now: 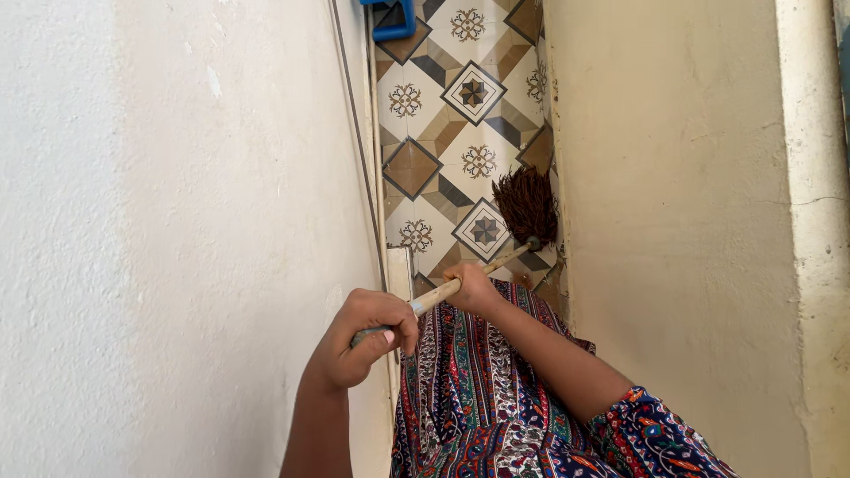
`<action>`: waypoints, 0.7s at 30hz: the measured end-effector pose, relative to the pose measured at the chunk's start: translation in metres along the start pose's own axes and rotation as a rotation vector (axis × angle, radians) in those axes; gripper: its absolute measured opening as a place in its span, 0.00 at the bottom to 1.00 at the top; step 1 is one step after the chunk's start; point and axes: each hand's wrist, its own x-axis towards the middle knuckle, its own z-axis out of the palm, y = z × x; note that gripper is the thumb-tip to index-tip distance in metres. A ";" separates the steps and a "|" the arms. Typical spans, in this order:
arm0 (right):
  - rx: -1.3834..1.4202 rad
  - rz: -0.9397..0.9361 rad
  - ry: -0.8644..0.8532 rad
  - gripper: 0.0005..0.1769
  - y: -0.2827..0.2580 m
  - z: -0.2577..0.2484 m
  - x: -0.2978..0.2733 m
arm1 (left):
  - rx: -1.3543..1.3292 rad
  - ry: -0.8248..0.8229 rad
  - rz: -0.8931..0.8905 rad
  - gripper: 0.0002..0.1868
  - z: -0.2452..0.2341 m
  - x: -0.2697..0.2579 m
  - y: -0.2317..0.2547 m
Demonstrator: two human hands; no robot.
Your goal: The person wipes a window screen with a cloth, then moves to the balcony floor and sweeps the tiled area with a broom. They briefly handle a decorative tile on the railing before resuming sweeping.
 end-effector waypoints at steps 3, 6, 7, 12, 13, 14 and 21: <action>0.005 0.023 -0.096 0.14 -0.016 0.018 -0.004 | 0.076 0.044 0.067 0.16 0.017 -0.038 0.009; 0.056 -0.153 -0.098 0.16 -0.034 0.042 -0.008 | 0.202 0.115 0.098 0.12 0.044 -0.077 0.020; 0.065 -0.201 -0.105 0.18 -0.037 0.049 -0.009 | 0.249 0.141 0.094 0.10 0.056 -0.087 0.023; 0.144 -0.316 -0.343 0.18 -0.043 0.074 -0.032 | 0.451 0.149 -0.036 0.10 0.128 -0.117 0.038; 0.145 -0.301 -0.397 0.18 -0.043 0.077 -0.043 | 0.502 0.126 -0.040 0.10 0.142 -0.121 0.038; 0.145 -0.280 -0.449 0.18 -0.043 0.079 -0.057 | 0.508 0.132 -0.043 0.10 0.156 -0.127 0.036; 0.030 -0.270 -0.417 0.13 -0.027 0.052 -0.149 | 0.410 0.183 0.090 0.09 0.219 -0.172 0.015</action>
